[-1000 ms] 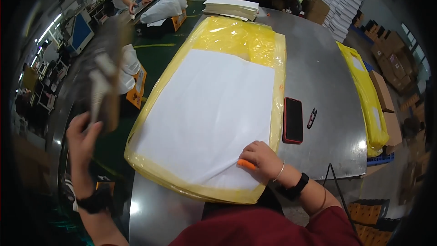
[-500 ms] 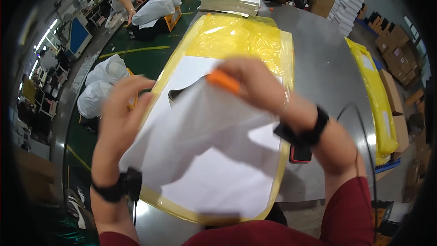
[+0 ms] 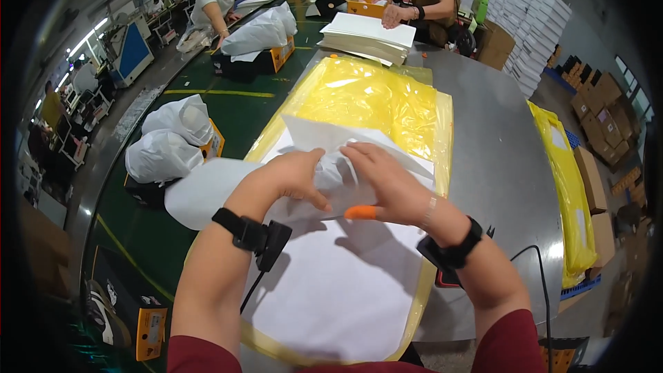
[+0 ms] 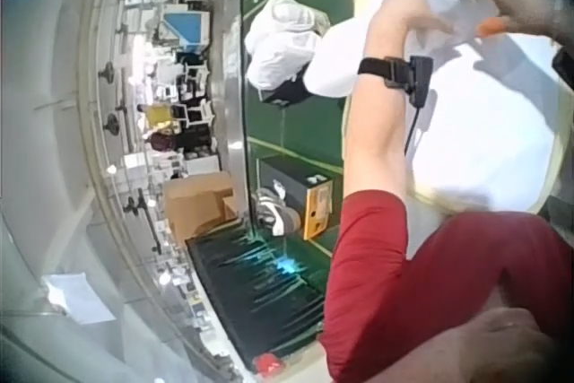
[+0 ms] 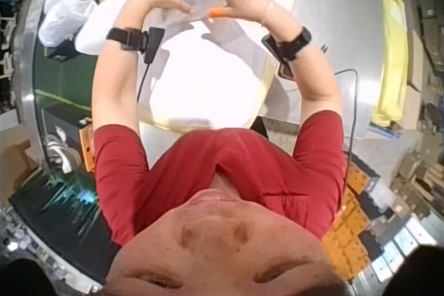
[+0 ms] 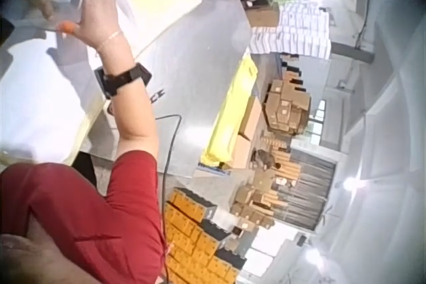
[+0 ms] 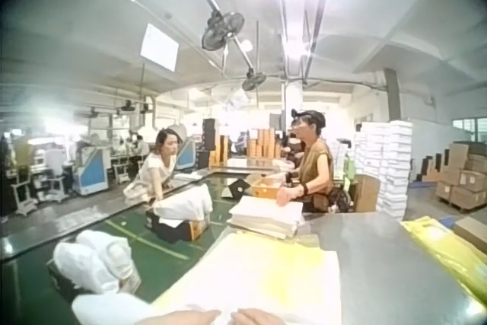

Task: Wrapping individual shoes in white protective paper and placing them on a conveyor belt.

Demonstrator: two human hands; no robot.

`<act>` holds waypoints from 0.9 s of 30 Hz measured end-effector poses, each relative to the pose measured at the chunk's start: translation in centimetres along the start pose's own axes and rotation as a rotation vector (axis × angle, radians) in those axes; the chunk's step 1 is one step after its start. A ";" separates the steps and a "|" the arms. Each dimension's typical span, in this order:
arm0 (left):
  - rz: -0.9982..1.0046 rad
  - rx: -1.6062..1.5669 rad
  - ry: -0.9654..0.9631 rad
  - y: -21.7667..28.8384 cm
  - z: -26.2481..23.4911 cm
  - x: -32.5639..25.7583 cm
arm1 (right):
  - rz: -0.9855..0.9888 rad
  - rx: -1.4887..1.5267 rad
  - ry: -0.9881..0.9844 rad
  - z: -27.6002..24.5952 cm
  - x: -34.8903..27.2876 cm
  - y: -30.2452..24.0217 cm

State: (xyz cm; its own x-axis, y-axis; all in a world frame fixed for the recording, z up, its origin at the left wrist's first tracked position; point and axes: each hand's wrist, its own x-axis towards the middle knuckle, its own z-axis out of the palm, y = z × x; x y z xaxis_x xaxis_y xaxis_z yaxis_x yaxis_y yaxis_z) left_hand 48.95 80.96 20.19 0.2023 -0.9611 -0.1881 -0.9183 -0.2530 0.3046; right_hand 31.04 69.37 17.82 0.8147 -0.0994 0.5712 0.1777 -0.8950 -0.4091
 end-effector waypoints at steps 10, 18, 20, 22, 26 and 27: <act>-0.528 -1.152 0.428 -2.7 9.4 -14.1 | 0.348 0.081 -0.611 2.2 3.5 1.3; -0.251 -1.487 0.236 -4.1 8.1 -9.7 | 0.199 0.198 -0.673 3.8 0.6 -4.8; -0.135 -1.057 -0.170 -4.2 5.3 -8.9 | 0.235 0.283 -0.812 4.1 2.1 -4.2; -0.243 -0.957 -0.196 -4.8 3.1 -6.9 | 0.294 0.356 -0.954 4.0 4.7 -2.7; -0.004 -0.373 0.038 -4.7 3.3 -7.4 | 0.292 -0.189 -0.928 3.9 8.9 -1.0; 0.239 0.050 0.212 -4.5 4.4 -8.1 | 0.313 -0.189 -0.923 4.2 8.8 -1.0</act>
State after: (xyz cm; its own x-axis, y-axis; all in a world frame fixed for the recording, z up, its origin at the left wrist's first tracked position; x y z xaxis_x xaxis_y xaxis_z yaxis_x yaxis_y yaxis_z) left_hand 49.92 90.40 16.22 0.0405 -0.9957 0.0833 -0.9629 -0.0166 0.2693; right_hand 40.30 71.21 20.27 0.9344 -0.0371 -0.3543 -0.1441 -0.9490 -0.2805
